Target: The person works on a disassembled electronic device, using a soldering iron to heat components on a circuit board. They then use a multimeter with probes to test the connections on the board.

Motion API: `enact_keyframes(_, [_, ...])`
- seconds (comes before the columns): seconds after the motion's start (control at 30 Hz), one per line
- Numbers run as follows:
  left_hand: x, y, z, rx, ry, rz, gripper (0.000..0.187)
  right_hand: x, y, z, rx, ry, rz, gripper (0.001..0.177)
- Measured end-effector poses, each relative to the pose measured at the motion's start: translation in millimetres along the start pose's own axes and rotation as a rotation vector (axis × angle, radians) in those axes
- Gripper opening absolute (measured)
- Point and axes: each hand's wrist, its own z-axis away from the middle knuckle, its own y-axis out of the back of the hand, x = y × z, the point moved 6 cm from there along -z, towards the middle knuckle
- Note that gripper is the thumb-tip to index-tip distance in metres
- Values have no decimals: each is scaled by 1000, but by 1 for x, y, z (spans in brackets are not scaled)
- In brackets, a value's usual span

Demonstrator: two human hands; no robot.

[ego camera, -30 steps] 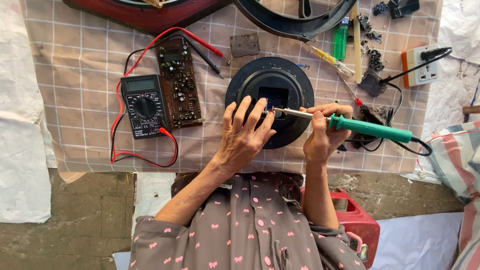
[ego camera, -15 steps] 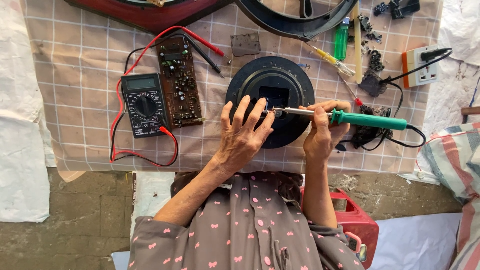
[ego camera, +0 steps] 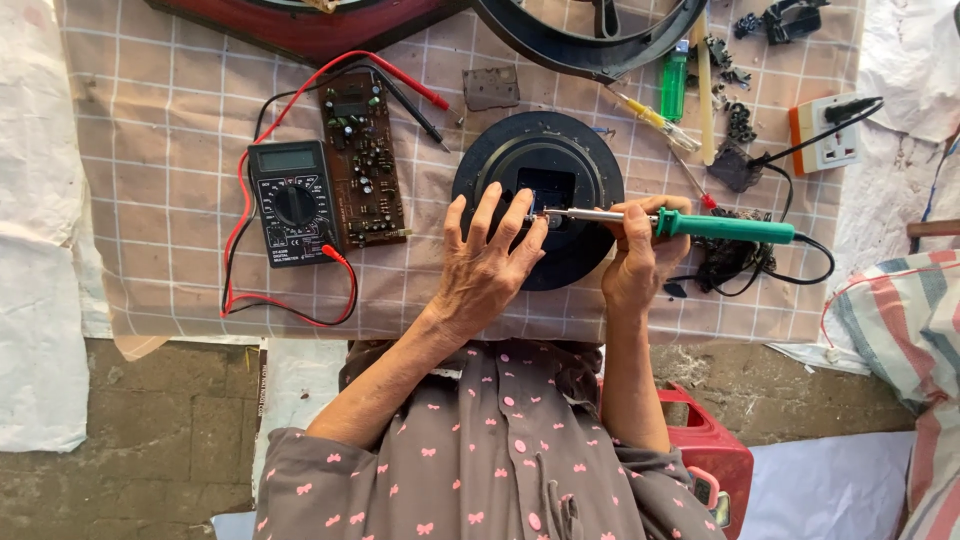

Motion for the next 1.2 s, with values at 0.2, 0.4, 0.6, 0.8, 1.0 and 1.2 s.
enact_keyframes(0.2, [-1, 0, 0, 9, 0, 4, 22, -7, -3, 2, -19, 64, 54, 20])
enact_keyframes(0.4, [0, 1, -2, -9, -5, 6, 22, 5, 5, -1, -21, 22, 5, 21])
enact_keyframes(0.6, [-1, 1, -2, -17, 0, 8, 23, 2, -4, -3, -50, 24, 2, 21])
enact_keyframes(0.8, [-2, 0, -1, -20, 18, 23, 23, 0, -9, -3, -108, 105, 79, 23])
enact_keyframes(1.0, [-3, 2, -3, -23, 22, 26, 23, -8, -15, 0, -137, 120, 124, 22])
enact_keyframes(1.2, [-4, 2, -3, -27, 28, 29, 24, -5, -14, -2, -132, 117, 107, 23])
